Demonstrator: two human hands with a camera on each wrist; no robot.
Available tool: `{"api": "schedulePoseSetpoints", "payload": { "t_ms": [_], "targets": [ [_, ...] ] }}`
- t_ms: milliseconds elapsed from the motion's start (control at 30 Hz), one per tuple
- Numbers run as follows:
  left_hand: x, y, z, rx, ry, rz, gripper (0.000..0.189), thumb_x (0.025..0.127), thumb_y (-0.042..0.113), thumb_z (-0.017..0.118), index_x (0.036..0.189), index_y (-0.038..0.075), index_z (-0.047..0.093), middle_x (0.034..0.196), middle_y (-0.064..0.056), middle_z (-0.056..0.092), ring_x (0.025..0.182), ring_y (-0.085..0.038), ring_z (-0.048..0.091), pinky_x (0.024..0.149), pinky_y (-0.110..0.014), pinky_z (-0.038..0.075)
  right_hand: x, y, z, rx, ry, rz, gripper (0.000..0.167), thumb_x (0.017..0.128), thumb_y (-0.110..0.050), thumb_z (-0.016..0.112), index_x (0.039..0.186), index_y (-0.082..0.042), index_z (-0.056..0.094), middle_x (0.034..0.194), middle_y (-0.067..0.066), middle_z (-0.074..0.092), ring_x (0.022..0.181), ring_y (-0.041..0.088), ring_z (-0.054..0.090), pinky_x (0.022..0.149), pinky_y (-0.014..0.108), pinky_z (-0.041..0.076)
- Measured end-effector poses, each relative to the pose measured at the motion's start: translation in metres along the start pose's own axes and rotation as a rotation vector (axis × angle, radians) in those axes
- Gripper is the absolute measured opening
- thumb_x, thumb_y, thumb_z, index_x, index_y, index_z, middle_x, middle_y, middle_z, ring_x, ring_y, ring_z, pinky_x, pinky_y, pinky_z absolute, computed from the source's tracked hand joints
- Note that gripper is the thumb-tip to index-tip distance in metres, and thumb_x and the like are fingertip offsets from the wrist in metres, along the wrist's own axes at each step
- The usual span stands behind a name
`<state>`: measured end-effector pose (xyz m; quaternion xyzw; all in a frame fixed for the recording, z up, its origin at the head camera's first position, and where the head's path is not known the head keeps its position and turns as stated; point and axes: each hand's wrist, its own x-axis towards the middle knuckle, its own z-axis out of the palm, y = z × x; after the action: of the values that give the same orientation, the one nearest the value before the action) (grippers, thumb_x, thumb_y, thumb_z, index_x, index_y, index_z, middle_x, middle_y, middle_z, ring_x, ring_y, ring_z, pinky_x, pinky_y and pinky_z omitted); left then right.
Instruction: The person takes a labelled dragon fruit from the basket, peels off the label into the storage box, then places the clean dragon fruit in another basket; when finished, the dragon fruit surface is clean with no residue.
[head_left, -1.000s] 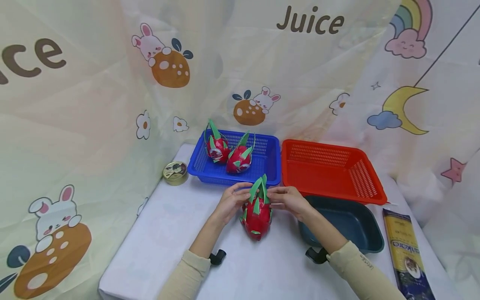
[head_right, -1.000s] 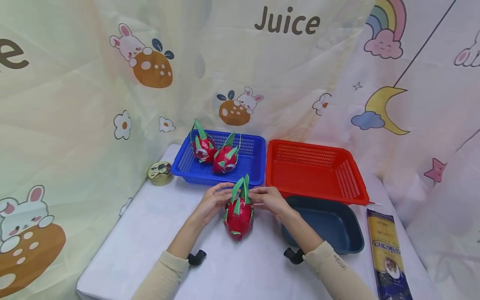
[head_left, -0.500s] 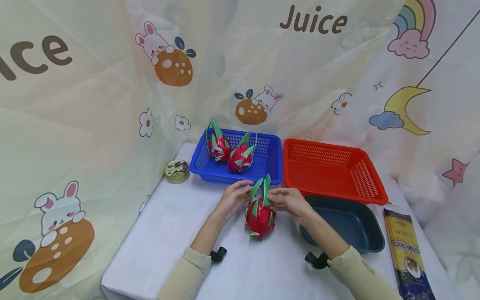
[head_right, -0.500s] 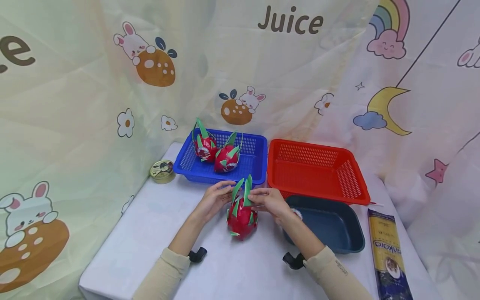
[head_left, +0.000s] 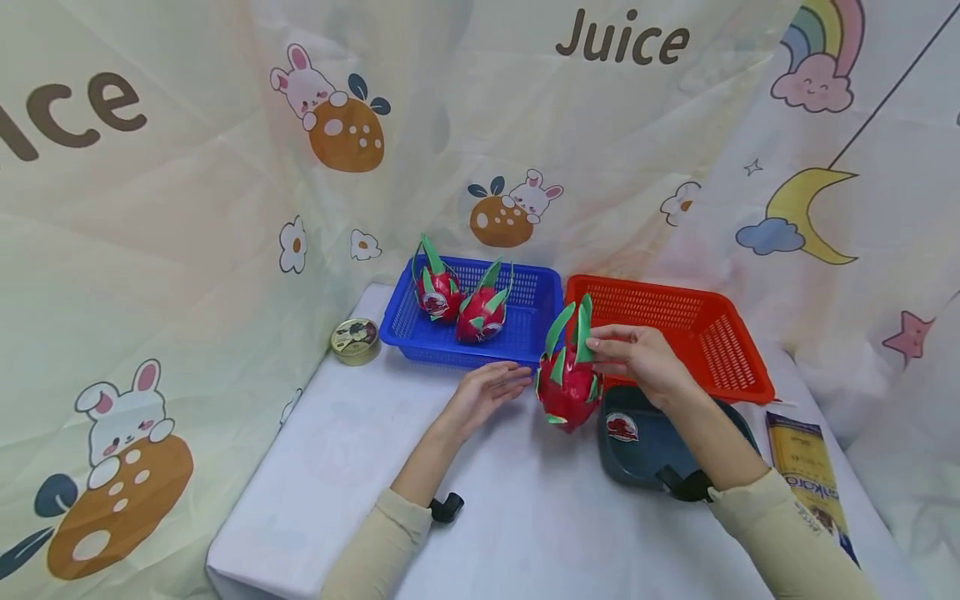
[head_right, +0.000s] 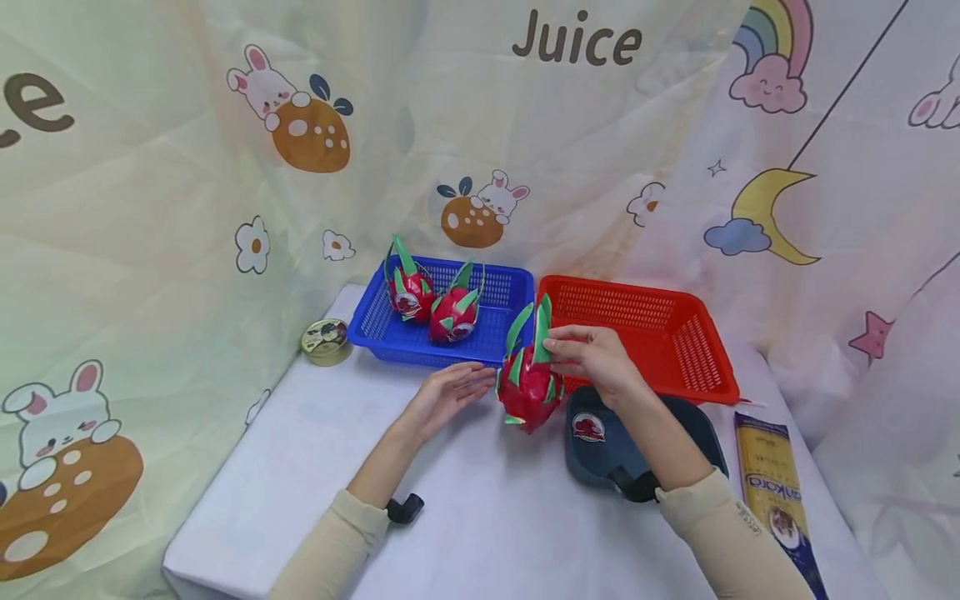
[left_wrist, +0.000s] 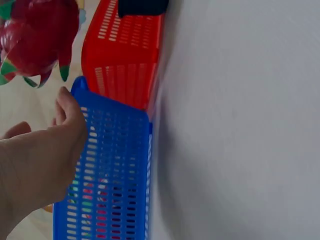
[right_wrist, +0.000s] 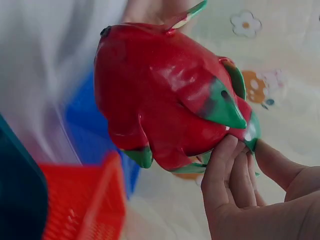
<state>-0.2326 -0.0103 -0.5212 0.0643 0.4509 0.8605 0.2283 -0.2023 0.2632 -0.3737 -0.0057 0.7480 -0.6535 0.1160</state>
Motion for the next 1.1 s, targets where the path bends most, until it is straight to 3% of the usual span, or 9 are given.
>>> {"api": "schedulePoseSetpoints", "payload": {
  "t_ms": [233,467,567,667,867,1100],
  "targets": [
    [0.015,-0.013,0.017,-0.089,-0.006,-0.098,0.049,0.109,0.009,0.046,0.151,-0.015,0.038,0.150,-0.029,0.052,0.141,-0.044,0.049,0.121,-0.051,0.035,0.011,-0.031,-0.034,0.026,0.088,-0.006,0.048,0.098,-0.028,0.075,0.136,-0.001,0.064,0.104,-0.006,0.076,0.095,0.012,0.075,0.088,0.029,0.061],
    [0.031,-0.027,0.029,-0.127,-0.052,-0.154,0.052,0.109,0.009,0.045,0.155,-0.013,0.035,0.158,-0.032,0.041,0.146,-0.046,0.041,0.123,-0.052,0.030,0.034,-0.041,-0.058,0.078,0.147,0.010,0.034,0.098,-0.026,0.075,0.127,-0.008,0.072,0.108,-0.005,0.072,0.094,0.011,0.075,0.085,0.025,0.061],
    [0.036,-0.031,0.036,-0.156,-0.039,-0.194,0.052,0.109,0.012,0.048,0.155,-0.010,0.038,0.156,-0.029,0.045,0.144,-0.043,0.046,0.122,-0.052,0.032,0.044,-0.042,-0.068,0.043,0.150,0.026,0.031,0.099,-0.027,0.072,0.125,-0.009,0.071,0.102,-0.007,0.074,0.093,0.009,0.075,0.087,0.026,0.060],
    [0.040,-0.034,0.044,-0.181,-0.025,-0.218,0.051,0.108,0.013,0.050,0.154,-0.008,0.041,0.151,-0.026,0.053,0.140,-0.039,0.053,0.122,-0.052,0.034,0.055,-0.043,-0.078,-0.045,0.156,0.035,0.038,0.101,-0.029,0.070,0.131,-0.006,0.066,0.100,-0.010,0.074,0.094,0.009,0.073,0.093,0.029,0.058],
    [0.051,-0.043,0.060,-0.218,0.015,-0.188,0.046,0.108,0.012,0.052,0.149,-0.008,0.047,0.144,-0.026,0.060,0.137,-0.042,0.055,0.119,-0.050,0.039,0.079,-0.039,-0.091,-0.121,0.184,0.062,0.058,0.102,-0.030,0.069,0.148,0.000,0.053,0.101,-0.011,0.072,0.097,0.009,0.073,0.100,0.033,0.054],
    [0.057,-0.049,0.070,-0.293,0.044,-0.163,0.043,0.107,0.011,0.052,0.146,-0.004,0.047,0.140,-0.027,0.062,0.136,-0.045,0.054,0.119,-0.052,0.038,0.107,-0.026,-0.096,-0.174,0.185,0.074,0.057,0.105,-0.025,0.065,0.151,0.004,0.049,0.101,-0.008,0.071,0.095,0.010,0.074,0.105,0.041,0.052]
  ]
}}
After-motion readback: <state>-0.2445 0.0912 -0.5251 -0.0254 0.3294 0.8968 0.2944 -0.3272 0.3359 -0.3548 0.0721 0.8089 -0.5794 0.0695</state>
